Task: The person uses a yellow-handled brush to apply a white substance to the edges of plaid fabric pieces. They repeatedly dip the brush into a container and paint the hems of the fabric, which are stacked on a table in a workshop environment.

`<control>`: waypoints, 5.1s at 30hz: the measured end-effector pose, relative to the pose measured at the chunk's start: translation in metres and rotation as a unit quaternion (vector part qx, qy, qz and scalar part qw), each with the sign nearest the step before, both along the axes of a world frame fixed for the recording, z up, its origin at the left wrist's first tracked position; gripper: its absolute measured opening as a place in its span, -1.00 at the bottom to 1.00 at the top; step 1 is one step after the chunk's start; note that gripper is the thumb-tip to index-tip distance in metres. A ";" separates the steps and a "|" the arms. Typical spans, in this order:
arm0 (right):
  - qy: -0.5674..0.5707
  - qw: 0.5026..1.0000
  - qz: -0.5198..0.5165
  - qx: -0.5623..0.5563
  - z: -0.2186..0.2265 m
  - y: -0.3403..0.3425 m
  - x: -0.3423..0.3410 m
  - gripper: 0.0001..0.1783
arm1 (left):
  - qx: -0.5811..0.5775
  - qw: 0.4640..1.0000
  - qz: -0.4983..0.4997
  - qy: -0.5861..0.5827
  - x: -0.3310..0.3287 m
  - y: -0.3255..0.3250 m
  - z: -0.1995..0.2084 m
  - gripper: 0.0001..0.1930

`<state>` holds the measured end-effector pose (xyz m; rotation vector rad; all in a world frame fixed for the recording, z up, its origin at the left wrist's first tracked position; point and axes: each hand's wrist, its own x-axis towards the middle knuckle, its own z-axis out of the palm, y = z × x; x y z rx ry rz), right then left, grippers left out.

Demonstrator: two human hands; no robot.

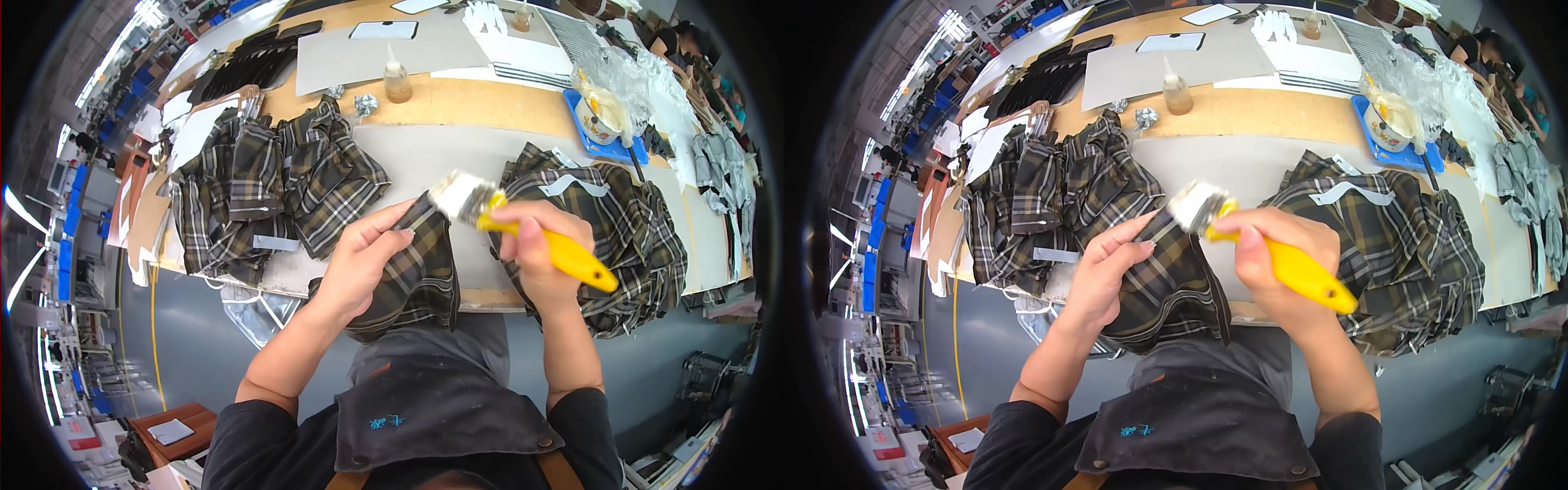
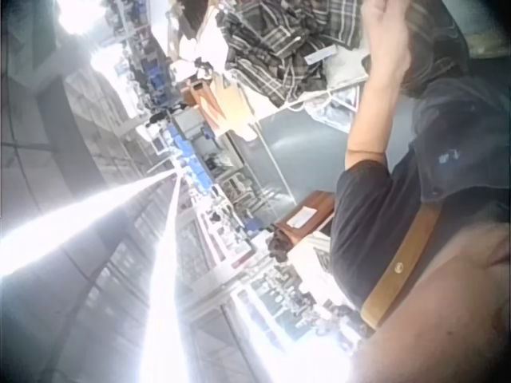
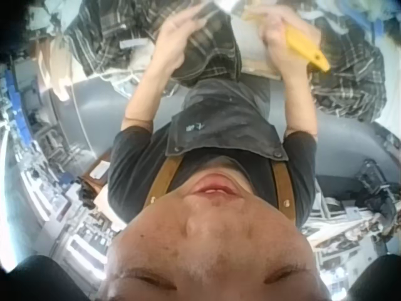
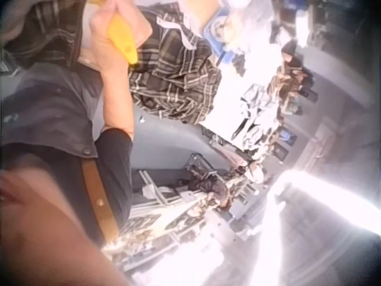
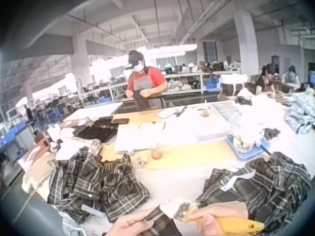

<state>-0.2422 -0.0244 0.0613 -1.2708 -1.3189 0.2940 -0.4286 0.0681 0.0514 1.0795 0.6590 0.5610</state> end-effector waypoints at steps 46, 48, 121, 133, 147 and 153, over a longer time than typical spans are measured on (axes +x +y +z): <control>-0.159 0.920 -0.333 0.131 0.045 -0.092 0.110 -0.53 | 0.516 0.807 0.280 0.066 0.002 0.082 0.077 -0.81; -0.335 0.824 -0.454 0.046 0.035 -0.121 0.168 -0.60 | 0.546 0.768 0.305 0.138 0.000 0.118 0.036 -0.72; -0.241 0.953 0.166 -0.077 -0.220 -0.069 -0.072 -0.53 | 0.390 0.884 -0.013 0.256 -0.123 -0.077 -0.181 -0.84; -0.144 0.982 0.114 0.044 -0.177 -0.063 -0.083 -0.51 | 0.648 0.742 0.038 0.166 -0.075 -0.064 -0.114 -0.75; 0.100 0.989 0.108 0.008 -0.038 -0.046 -0.062 -0.62 | 0.193 0.981 -0.008 -0.028 -0.079 -0.044 0.004 -0.78; 0.013 0.999 0.038 -0.018 -0.061 -0.008 -0.047 -0.76 | 0.012 0.988 0.130 -0.086 -0.051 -0.030 -0.038 -0.75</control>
